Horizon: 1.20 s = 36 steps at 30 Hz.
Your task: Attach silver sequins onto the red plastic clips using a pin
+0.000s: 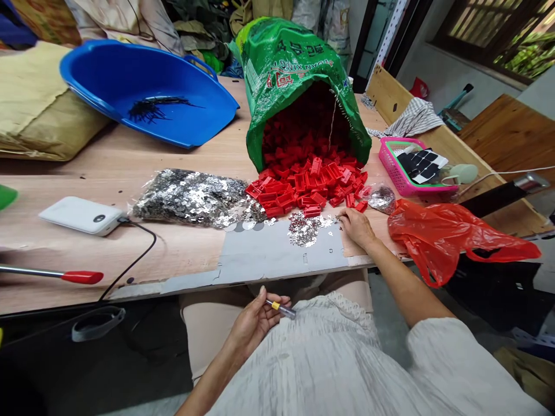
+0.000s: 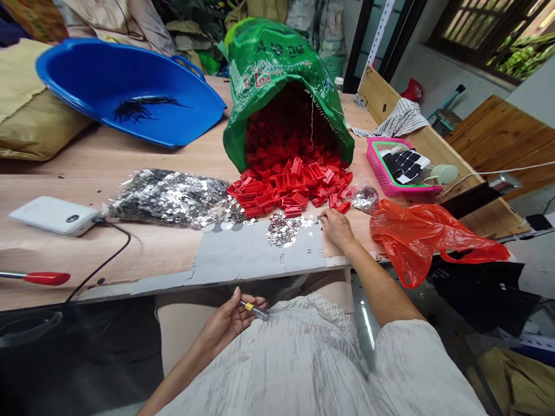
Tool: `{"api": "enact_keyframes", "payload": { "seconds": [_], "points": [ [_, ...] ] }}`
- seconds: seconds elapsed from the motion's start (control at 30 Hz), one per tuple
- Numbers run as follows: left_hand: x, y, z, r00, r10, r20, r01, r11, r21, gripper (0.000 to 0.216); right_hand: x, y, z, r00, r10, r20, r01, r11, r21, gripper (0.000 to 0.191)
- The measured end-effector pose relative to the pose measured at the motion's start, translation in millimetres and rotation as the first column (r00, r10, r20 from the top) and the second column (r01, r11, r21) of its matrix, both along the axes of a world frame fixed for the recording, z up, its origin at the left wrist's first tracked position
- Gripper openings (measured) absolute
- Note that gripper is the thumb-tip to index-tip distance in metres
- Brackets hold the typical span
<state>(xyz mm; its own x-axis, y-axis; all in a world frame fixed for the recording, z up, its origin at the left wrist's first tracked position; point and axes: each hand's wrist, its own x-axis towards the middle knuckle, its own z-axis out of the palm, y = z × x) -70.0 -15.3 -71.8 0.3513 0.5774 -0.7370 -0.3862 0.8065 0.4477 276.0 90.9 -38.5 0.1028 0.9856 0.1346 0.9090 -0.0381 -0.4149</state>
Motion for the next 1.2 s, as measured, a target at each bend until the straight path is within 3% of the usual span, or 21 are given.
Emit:
{"api": "enact_keyframes", "payload": {
  "seconds": [0.1, 0.27, 0.37, 0.5, 0.63, 1.0, 1.2],
  "points": [
    [0, 0, 0.7, 1.000, -0.002, -0.006, 0.002, 1.000, -0.001, 0.038, 2, -1, 0.6, 0.999, -0.033, -0.006, 0.033, 0.999, 0.026, 0.019],
    [0, 1, 1.1, 1.000, -0.020, -0.010, 0.020, 1.000, -0.002, 0.038, 3, -14, 5.5, 0.962, -0.256, 0.097, 0.256, 0.967, 0.007, 0.022],
    [2, 1, 1.4, 0.999, -0.029, -0.014, 0.029, 1.000, -0.001, 0.039, -3, -16, 7.8, 0.944, -0.305, 0.123, 0.311, 0.949, -0.038, 0.022],
    [2, 1, 0.9, 1.000, -0.021, -0.012, 0.021, 1.000, 0.002, 0.038, -18, -11, 9.9, 0.948, -0.313, 0.055, 0.316, 0.945, -0.079, 0.019],
    [0, 1, -1.5, 1.000, -0.008, 0.001, 0.008, 1.000, 0.005, 0.037, -27, -7, 12.1, 0.970, -0.237, -0.050, 0.237, 0.972, -0.007, 0.018],
    [-1, -1, -6.4, 1.000, -0.013, 0.023, 0.012, 1.000, 0.009, 0.036, -10, -5, 9.2, 0.925, -0.366, 0.098, 0.372, 0.927, -0.052, 0.023],
    [-1, -1, -3.6, 1.000, -0.007, 0.013, 0.007, 1.000, 0.003, 0.037, -20, 10, 9.7, 0.953, -0.299, 0.052, 0.303, 0.948, -0.094, 0.020]
  ]
}}
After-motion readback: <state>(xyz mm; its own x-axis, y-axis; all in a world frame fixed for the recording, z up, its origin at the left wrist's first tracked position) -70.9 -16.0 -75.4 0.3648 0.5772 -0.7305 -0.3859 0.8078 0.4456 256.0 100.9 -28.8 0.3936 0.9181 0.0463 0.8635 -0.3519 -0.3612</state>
